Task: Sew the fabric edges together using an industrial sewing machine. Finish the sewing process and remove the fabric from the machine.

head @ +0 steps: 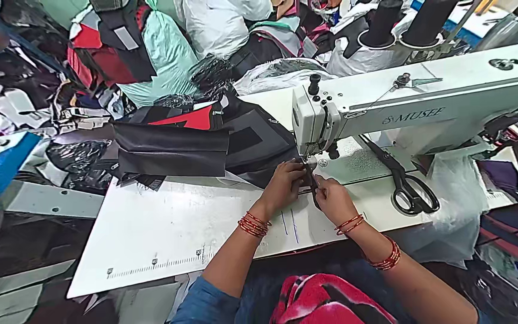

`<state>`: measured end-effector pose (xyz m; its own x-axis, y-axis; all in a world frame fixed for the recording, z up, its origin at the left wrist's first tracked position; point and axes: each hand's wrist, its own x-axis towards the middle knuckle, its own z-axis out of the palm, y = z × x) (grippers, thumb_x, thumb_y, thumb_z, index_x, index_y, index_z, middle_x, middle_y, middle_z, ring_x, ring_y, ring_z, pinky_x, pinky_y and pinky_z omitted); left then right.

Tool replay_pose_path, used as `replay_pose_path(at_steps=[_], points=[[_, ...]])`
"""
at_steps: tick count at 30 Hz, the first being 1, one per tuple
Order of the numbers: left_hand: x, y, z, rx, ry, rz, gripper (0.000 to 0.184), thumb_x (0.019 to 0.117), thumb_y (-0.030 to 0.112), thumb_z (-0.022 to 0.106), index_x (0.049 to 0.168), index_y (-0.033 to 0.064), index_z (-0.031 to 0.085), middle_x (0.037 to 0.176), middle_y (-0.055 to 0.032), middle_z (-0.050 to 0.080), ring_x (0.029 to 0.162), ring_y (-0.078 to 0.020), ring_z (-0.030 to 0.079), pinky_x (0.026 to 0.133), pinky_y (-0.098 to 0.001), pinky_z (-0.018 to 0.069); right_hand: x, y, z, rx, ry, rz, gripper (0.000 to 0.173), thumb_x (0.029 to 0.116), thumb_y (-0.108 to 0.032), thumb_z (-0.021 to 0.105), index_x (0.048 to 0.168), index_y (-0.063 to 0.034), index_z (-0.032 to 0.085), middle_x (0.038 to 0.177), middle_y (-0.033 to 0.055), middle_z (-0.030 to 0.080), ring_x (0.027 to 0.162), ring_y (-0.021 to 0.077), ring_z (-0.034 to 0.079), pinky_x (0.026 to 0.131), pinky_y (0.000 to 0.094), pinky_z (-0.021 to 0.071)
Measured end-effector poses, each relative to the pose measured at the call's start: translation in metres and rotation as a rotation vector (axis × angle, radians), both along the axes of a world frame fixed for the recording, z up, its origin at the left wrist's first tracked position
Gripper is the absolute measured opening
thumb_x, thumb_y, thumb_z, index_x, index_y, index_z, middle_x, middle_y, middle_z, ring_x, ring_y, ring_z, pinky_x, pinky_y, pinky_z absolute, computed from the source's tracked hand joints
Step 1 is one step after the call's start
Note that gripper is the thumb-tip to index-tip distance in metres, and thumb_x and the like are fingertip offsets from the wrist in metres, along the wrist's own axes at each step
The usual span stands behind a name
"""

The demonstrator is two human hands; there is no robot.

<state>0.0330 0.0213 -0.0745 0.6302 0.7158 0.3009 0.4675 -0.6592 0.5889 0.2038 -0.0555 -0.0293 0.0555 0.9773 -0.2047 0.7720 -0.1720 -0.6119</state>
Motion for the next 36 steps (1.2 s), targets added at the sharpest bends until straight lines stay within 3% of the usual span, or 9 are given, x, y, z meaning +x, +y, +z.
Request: replay_pose_path(at_steps=[6,11,20,25,28,31,36], points=[[-0.003,-0.003,0.009,-0.127,-0.008,-0.010,0.021,0.0939,0.003,0.065,0.111,-0.0003,0.077,0.128,-0.0219,0.065,0.140,-0.0385,0.048,0.119,-0.0510,0.0362,-0.006,-0.012,0.000,0.000,0.020,0.020,0.043,0.1010,-0.005,0.050,0.142,0.0040,0.057,0.116,0.0242,0.067,0.099,0.0296,0.066,0.093,0.0376,0.0515],[-0.007,-0.007,0.017,-0.288,0.051,-0.014,0.024,0.0971,0.004,0.061,0.115,0.0015,0.076,0.139,-0.0229,0.059,0.143,-0.0360,0.044,0.117,-0.0456,0.0393,-0.010,-0.019,-0.004,0.068,-0.009,0.040,0.041,0.0997,-0.002,0.049,0.138,0.0043,0.061,0.117,0.0269,0.065,0.101,0.0329,0.066,0.091,0.0393,0.0531],[-0.007,-0.008,0.015,-0.254,0.034,-0.028,0.022,0.0954,0.001,0.061,0.110,0.0016,0.078,0.135,-0.0238,0.062,0.144,-0.0388,0.043,0.120,-0.0476,0.0350,-0.015,-0.018,0.004,-0.088,-0.149,0.199,0.045,0.1025,0.001,0.041,0.146,0.0052,0.052,0.133,0.0298,0.055,0.112,0.0359,0.064,0.096,0.0402,0.0527],[-0.006,-0.006,0.013,-0.234,-0.027,-0.017,0.016,0.0948,0.001,0.064,0.105,-0.0001,0.077,0.127,-0.0200,0.067,0.142,-0.0374,0.046,0.120,-0.0472,0.0347,-0.021,-0.013,0.007,-0.174,-0.284,0.256,0.043,0.1048,0.002,0.038,0.146,0.0078,0.048,0.135,0.0297,0.051,0.107,0.0364,0.066,0.092,0.0413,0.0546],[-0.006,-0.006,0.013,-0.175,0.020,-0.063,0.030,0.0932,-0.003,0.062,0.118,0.0057,0.076,0.128,-0.0187,0.068,0.143,-0.0396,0.045,0.123,-0.0527,0.0288,-0.024,-0.013,0.010,-0.198,-0.301,0.255,0.044,0.1051,0.002,0.037,0.147,0.0080,0.046,0.138,0.0299,0.050,0.107,0.0370,0.066,0.092,0.0414,0.0548],[-0.005,-0.010,0.018,-0.171,0.146,-0.117,0.048,0.0849,-0.012,0.059,0.124,0.0097,0.076,0.132,-0.0192,0.065,0.148,-0.0427,0.036,0.125,-0.0594,0.0192,-0.025,-0.014,0.010,-0.204,-0.300,0.239,0.044,0.1046,0.003,0.038,0.147,0.0082,0.046,0.138,0.0298,0.050,0.107,0.0375,0.067,0.091,0.0417,0.0551],[-0.003,-0.008,0.026,-0.194,0.213,-0.120,0.049,0.0847,-0.010,0.056,0.125,0.0105,0.075,0.135,-0.0182,0.065,0.149,-0.0411,0.036,0.124,-0.0591,0.0194,-0.023,-0.014,0.009,-0.191,-0.259,0.215,0.043,0.1040,0.002,0.040,0.146,0.0081,0.048,0.137,0.0303,0.050,0.106,0.0379,0.067,0.090,0.0423,0.0557]])
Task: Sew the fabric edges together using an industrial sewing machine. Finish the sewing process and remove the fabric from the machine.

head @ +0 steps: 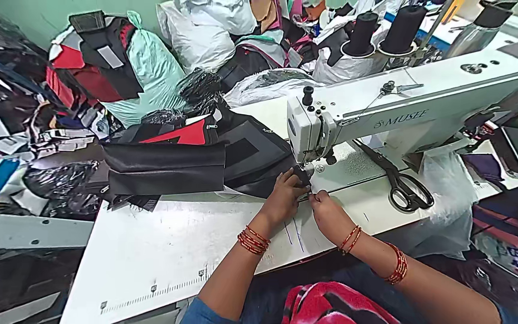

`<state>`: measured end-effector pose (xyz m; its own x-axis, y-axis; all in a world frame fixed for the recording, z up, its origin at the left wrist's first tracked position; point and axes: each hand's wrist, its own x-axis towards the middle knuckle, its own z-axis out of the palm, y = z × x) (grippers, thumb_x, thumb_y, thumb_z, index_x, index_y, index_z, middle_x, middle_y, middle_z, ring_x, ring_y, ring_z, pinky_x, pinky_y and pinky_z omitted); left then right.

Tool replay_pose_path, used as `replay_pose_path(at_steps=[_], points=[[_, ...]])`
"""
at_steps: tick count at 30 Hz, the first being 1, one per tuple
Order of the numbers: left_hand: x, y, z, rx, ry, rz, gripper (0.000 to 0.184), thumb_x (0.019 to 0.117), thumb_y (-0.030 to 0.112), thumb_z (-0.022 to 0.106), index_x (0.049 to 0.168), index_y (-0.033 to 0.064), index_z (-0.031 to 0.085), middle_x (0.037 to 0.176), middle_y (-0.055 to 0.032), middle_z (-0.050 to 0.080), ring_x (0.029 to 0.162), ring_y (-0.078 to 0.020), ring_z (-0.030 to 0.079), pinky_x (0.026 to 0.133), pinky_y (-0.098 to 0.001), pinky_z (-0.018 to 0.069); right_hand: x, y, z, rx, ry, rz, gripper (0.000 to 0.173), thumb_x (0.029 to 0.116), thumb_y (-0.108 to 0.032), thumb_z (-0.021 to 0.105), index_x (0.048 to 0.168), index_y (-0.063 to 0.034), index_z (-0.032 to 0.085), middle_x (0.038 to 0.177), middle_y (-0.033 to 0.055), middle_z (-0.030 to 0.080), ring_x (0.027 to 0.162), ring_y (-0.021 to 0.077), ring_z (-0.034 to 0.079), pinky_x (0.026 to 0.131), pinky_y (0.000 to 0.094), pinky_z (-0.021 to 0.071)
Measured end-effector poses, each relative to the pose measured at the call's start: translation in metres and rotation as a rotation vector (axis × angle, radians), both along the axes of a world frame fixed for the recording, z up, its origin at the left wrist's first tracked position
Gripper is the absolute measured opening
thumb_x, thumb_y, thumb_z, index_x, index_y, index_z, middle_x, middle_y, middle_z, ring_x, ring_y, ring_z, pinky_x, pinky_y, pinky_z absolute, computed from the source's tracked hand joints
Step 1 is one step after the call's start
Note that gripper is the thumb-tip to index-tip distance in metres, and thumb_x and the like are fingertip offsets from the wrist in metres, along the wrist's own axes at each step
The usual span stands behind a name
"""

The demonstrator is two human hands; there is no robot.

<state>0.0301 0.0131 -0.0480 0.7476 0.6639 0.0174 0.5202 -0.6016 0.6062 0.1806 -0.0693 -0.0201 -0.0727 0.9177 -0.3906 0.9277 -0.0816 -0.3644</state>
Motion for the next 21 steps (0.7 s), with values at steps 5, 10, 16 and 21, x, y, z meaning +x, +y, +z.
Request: replay_pose_path(at_steps=[5,10,16,21], points=[[0.005,0.005,-0.002,0.041,-0.001,0.052,0.049,0.0855,-0.011,0.053,0.123,0.0110,0.076,0.132,-0.0184,0.066,0.146,-0.0421,0.040,0.123,-0.0611,0.0237,0.005,0.012,0.002,-0.012,0.040,-0.024,0.043,0.1057,0.000,0.039,0.147,0.0060,0.048,0.136,0.0289,0.052,0.109,0.0366,0.065,0.094,0.0415,0.0539],[0.010,0.021,-0.007,0.098,0.005,0.080,0.046,0.0880,-0.011,0.052,0.122,0.0102,0.076,0.131,-0.0179,0.067,0.145,-0.0418,0.042,0.121,-0.0614,0.0255,0.012,0.032,0.002,0.014,0.065,-0.005,0.045,0.1041,0.003,0.038,0.148,0.0045,0.048,0.137,0.0296,0.051,0.114,0.0386,0.062,0.099,0.0429,0.0512],[0.011,0.038,-0.018,0.209,-0.120,0.099,0.034,0.0854,-0.012,0.059,0.103,0.0072,0.081,0.117,-0.0172,0.073,0.137,-0.0449,0.050,0.119,-0.0652,0.0284,0.012,0.052,0.007,-0.038,0.042,-0.001,0.046,0.1059,0.000,0.039,0.151,0.0038,0.045,0.141,0.0287,0.049,0.120,0.0392,0.060,0.102,0.0447,0.0496],[0.013,0.042,-0.021,0.246,-0.166,0.148,0.023,0.0848,-0.011,0.063,0.093,0.0021,0.080,0.113,-0.0168,0.075,0.133,-0.0428,0.056,0.119,-0.0597,0.0338,0.012,0.055,0.006,-0.037,0.052,-0.013,0.042,0.1060,-0.002,0.040,0.145,0.0057,0.051,0.142,0.0282,0.050,0.120,0.0384,0.061,0.102,0.0446,0.0500]])
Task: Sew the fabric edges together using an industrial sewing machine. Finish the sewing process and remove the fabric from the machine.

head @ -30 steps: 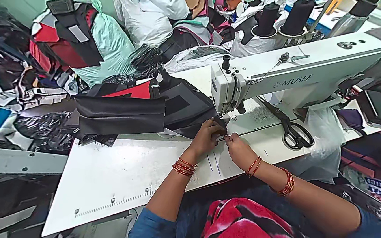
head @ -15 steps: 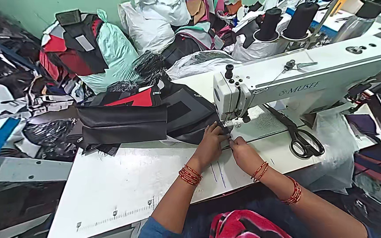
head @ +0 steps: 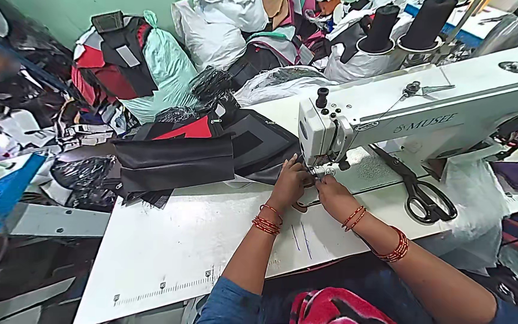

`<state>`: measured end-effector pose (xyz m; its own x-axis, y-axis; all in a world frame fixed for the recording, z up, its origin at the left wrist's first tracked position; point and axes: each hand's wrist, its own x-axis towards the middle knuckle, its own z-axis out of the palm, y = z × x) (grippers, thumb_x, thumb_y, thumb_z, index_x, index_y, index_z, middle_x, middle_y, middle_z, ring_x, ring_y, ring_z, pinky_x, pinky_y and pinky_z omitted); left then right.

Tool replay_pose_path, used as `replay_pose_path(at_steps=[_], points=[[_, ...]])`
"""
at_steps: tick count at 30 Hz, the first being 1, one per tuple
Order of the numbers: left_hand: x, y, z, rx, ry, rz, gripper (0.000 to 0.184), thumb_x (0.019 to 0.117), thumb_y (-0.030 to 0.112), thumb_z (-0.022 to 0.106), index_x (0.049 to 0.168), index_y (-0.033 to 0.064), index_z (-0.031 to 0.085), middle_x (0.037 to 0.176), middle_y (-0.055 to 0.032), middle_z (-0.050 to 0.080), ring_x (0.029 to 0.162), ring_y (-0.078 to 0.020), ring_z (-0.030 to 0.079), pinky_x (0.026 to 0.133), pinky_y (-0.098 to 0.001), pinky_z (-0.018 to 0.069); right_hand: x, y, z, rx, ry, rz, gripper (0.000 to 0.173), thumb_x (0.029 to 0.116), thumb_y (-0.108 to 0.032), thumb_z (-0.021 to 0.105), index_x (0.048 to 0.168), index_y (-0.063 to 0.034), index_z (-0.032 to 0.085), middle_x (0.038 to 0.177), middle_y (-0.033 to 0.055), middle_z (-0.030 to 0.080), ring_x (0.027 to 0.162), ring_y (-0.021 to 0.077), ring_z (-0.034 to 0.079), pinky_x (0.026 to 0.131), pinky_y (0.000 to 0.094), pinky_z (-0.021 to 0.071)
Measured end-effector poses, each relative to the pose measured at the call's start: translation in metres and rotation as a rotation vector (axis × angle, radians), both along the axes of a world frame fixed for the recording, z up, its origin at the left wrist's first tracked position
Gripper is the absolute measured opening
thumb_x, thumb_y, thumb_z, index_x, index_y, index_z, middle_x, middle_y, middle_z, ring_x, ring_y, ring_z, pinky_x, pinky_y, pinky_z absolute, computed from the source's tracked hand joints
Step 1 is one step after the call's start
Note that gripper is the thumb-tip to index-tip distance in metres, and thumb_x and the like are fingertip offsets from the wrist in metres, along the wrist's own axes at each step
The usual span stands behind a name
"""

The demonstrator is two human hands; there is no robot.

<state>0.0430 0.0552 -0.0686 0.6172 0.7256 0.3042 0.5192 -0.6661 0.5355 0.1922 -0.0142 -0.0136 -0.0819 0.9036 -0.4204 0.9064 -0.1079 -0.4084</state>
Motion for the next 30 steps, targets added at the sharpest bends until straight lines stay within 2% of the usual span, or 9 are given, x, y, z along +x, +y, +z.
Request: replay_pose_path(at_steps=[3,12,19,21,23,25,26,28,30], points=[[0.002,0.000,-0.001,0.013,-0.005,0.036,0.022,0.0857,-0.010,0.062,0.092,0.0016,0.079,0.113,-0.0168,0.075,0.133,-0.0422,0.056,0.118,-0.0594,0.0350,-0.002,-0.003,0.000,0.009,0.008,-0.009,0.040,0.1056,-0.001,0.040,0.144,0.0071,0.052,0.141,0.0281,0.050,0.119,0.0377,0.061,0.101,0.0435,0.0504],[0.008,-0.006,-0.001,0.026,0.071,0.129,0.022,0.0898,-0.006,0.060,0.097,0.0027,0.079,0.119,-0.0165,0.074,0.139,-0.0437,0.050,0.119,-0.0617,0.0316,-0.004,-0.002,-0.001,-0.004,0.055,-0.022,0.038,0.1050,-0.001,0.043,0.140,0.0086,0.054,0.142,0.0276,0.050,0.123,0.0363,0.059,0.104,0.0419,0.0489],[0.011,-0.011,0.007,-0.032,0.146,0.181,0.029,0.0941,-0.002,0.054,0.109,0.0039,0.077,0.128,-0.0139,0.071,0.143,-0.0415,0.046,0.120,-0.0623,0.0286,-0.004,0.001,-0.004,0.006,0.062,-0.041,0.039,0.1045,-0.002,0.043,0.141,0.0067,0.054,0.146,0.0275,0.048,0.126,0.0375,0.058,0.105,0.0447,0.0490],[0.006,-0.011,0.005,-0.039,0.065,0.149,0.028,0.0915,-0.004,0.056,0.109,0.0016,0.077,0.126,-0.0159,0.071,0.143,-0.0434,0.046,0.121,-0.0619,0.0274,0.001,-0.003,-0.007,0.093,0.116,-0.036,0.040,0.1050,-0.004,0.045,0.142,0.0060,0.055,0.142,0.0289,0.052,0.127,0.0393,0.057,0.107,0.0459,0.0470],[-0.004,-0.013,0.006,0.014,-0.050,0.119,0.025,0.0908,-0.005,0.058,0.105,-0.0005,0.078,0.121,-0.0173,0.073,0.139,-0.0436,0.051,0.121,-0.0560,0.0317,0.013,-0.014,-0.018,0.309,0.219,-0.045,0.036,0.1034,-0.005,0.051,0.136,0.0071,0.061,0.126,0.0320,0.062,0.118,0.0431,0.062,0.105,0.0495,0.0477],[-0.021,-0.011,0.015,0.187,-0.143,0.151,0.022,0.0886,-0.006,0.061,0.101,0.0000,0.079,0.114,-0.0180,0.075,0.131,-0.0450,0.057,0.117,-0.0562,0.0384,0.034,-0.025,-0.035,0.593,0.282,-0.076,0.028,0.0988,-0.004,0.060,0.122,0.0069,0.071,0.108,0.0304,0.069,0.101,0.0432,0.069,0.093,0.0535,0.0550],[-0.034,-0.008,0.022,0.304,-0.154,0.197,0.022,0.0885,-0.005,0.061,0.099,0.0007,0.079,0.111,-0.0176,0.076,0.128,-0.0455,0.060,0.115,-0.0578,0.0411,0.047,-0.031,-0.041,0.695,0.278,-0.097,0.026,0.0973,-0.003,0.061,0.119,0.0075,0.072,0.104,0.0301,0.069,0.096,0.0433,0.069,0.087,0.0550,0.0566],[-0.071,0.007,0.044,0.514,-0.117,0.340,0.025,0.0884,-0.001,0.058,0.099,0.0039,0.080,0.110,-0.0152,0.076,0.124,-0.0440,0.062,0.110,-0.0600,0.0444,0.079,-0.044,-0.048,0.856,0.206,-0.126,0.027,0.0949,-0.003,0.059,0.114,0.0104,0.073,0.103,0.0338,0.068,0.095,0.0499,0.068,0.084,0.0621,0.0548],[-0.110,0.026,0.076,0.571,-0.008,0.518,0.027,0.0915,0.002,0.056,0.105,0.0050,0.079,0.114,-0.0163,0.074,0.128,-0.0438,0.059,0.110,-0.0619,0.0424,0.115,-0.059,-0.044,0.867,0.101,-0.151,0.028,0.0968,-0.004,0.057,0.115,0.0122,0.070,0.111,0.0393,0.064,0.106,0.0583,0.063,0.091,0.0690,0.0492]])
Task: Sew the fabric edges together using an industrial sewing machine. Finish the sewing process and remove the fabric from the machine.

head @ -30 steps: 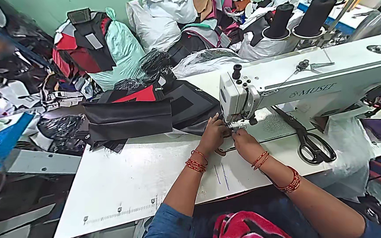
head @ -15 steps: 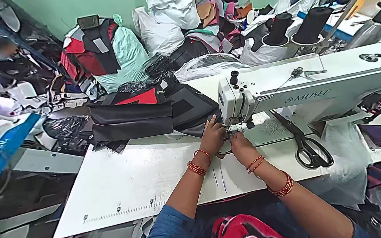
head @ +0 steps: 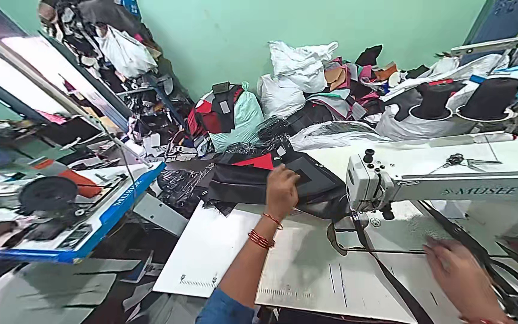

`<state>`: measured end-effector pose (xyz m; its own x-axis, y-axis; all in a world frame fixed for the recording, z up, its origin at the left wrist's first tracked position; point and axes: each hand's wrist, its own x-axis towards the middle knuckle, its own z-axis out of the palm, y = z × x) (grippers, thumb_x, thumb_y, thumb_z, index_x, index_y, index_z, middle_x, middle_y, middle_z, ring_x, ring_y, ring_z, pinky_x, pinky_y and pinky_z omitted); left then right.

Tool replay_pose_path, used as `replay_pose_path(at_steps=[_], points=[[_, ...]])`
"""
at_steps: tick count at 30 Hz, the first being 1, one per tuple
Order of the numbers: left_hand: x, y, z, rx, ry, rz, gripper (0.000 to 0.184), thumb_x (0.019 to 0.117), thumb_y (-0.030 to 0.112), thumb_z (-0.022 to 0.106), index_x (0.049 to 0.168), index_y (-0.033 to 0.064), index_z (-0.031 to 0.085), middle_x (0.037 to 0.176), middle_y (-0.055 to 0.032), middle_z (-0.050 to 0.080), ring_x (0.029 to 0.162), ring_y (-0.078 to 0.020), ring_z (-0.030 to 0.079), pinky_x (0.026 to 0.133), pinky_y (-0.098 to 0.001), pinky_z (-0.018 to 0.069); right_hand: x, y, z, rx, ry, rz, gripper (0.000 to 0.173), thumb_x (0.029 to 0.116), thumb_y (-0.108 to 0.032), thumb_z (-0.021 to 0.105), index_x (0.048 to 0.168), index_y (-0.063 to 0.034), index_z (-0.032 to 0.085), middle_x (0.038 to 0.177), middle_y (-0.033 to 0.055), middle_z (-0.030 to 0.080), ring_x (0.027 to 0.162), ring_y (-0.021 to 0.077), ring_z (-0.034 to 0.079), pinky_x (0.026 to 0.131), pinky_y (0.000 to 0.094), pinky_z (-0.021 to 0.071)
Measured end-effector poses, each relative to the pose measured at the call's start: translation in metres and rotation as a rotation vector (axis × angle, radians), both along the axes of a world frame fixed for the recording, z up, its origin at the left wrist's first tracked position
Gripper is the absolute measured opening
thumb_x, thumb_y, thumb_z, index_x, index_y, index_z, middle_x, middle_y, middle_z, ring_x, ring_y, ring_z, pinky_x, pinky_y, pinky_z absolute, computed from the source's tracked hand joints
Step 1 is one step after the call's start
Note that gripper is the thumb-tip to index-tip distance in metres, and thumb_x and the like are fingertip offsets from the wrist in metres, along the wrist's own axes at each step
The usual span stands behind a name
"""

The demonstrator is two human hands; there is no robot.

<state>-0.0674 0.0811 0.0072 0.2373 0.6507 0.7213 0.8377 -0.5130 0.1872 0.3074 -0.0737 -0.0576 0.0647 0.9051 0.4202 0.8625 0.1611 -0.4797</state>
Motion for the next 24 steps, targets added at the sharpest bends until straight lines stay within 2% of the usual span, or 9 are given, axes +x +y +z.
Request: replay_pose_path(at_steps=[2,5,6,8,11,14,18,20,24], points=[[-0.030,0.016,0.035,-0.217,0.078,0.232,0.031,0.0984,0.007,0.055,0.124,0.0060,0.073,0.133,-0.0195,0.066,0.141,-0.0445,0.046,0.116,-0.0649,0.0318,0.031,-0.017,0.008,-0.110,-0.059,-0.063,0.031,0.0979,-0.002,0.054,0.122,0.0132,0.067,0.120,0.0444,0.058,0.115,0.0644,0.054,0.099,0.0732,0.0411],[-0.051,0.041,0.073,-0.758,0.269,0.471,0.054,0.0995,0.020,0.063,0.152,0.0174,0.051,0.158,-0.0160,0.045,0.155,-0.0447,0.018,0.118,-0.0762,0.0061,0.051,-0.034,0.008,-0.291,-0.087,-0.152,0.040,0.0997,-0.005,0.053,0.136,0.0111,0.059,0.136,0.0460,0.049,0.127,0.0662,0.045,0.106,0.0736,0.0349],[-0.055,0.049,0.075,-0.876,0.350,0.504,0.056,0.0976,0.022,0.066,0.152,0.0173,0.051,0.159,-0.0158,0.045,0.155,-0.0451,0.018,0.117,-0.0785,0.0042,0.053,-0.036,0.007,-0.326,-0.078,-0.155,0.043,0.1005,-0.007,0.054,0.139,0.0110,0.055,0.139,0.0455,0.047,0.128,0.0651,0.045,0.107,0.0724,0.0352],[-0.062,0.061,0.070,-0.934,0.473,0.533,0.037,0.0971,0.021,0.067,0.133,0.0106,0.068,0.142,-0.0169,0.061,0.148,-0.0426,0.037,0.118,-0.0768,0.0109,0.052,-0.039,0.009,-0.361,-0.045,-0.175,0.050,0.0999,-0.004,0.055,0.147,0.0105,0.048,0.140,0.0458,0.045,0.129,0.0646,0.045,0.108,0.0712,0.0353],[-0.071,0.067,0.065,-0.816,0.566,0.528,0.024,0.1002,0.014,0.062,0.118,0.0018,0.072,0.126,-0.0207,0.068,0.127,-0.0391,0.060,0.117,-0.0654,0.0305,0.053,-0.044,0.021,-0.471,-0.023,-0.237,0.061,0.0962,0.003,0.055,0.154,0.0070,0.037,0.141,0.0463,0.044,0.130,0.0641,0.044,0.107,0.0711,0.0360],[-0.087,0.053,0.083,-0.573,0.344,0.516,0.026,0.1035,0.005,0.052,0.122,-0.0069,0.066,0.126,-0.0303,0.063,0.118,-0.0483,0.062,0.104,-0.0640,0.0472,0.067,-0.051,0.019,-0.490,-0.035,-0.218,0.058,0.0965,-0.002,0.061,0.150,0.0105,0.042,0.136,0.0466,0.048,0.126,0.0659,0.046,0.103,0.0734,0.0377],[-0.107,0.026,0.143,-0.163,0.054,0.517,0.033,0.1084,0.004,0.039,0.131,-0.0123,0.057,0.131,-0.0371,0.057,0.127,-0.0531,0.055,0.106,-0.0651,0.0430,0.075,-0.055,0.015,-0.434,-0.048,-0.158,0.055,0.0953,-0.001,0.060,0.148,0.0106,0.045,0.132,0.0455,0.052,0.123,0.0648,0.050,0.103,0.0721,0.0390],[-0.108,-0.002,0.159,0.050,0.082,0.471,0.031,0.1077,0.005,0.041,0.125,-0.0126,0.060,0.121,-0.0369,0.060,0.120,-0.0547,0.058,0.100,-0.0656,0.0453,0.072,-0.055,0.015,-0.399,-0.040,-0.152,0.058,0.0923,0.001,0.062,0.147,0.0109,0.047,0.130,0.0471,0.052,0.121,0.0661,0.050,0.101,0.0735,0.0390],[-0.087,-0.088,0.124,0.227,0.332,0.344,0.028,0.0972,-0.003,0.047,0.115,-0.0095,0.067,0.111,-0.0318,0.069,0.105,-0.0508,0.068,0.086,-0.0624,0.0539,0.079,-0.054,0.019,-0.421,0.066,-0.144,0.070,0.0833,-0.005,0.074,0.147,0.0090,0.048,0.124,0.0471,0.055,0.112,0.0657,0.055,0.094,0.0768,0.0407]])
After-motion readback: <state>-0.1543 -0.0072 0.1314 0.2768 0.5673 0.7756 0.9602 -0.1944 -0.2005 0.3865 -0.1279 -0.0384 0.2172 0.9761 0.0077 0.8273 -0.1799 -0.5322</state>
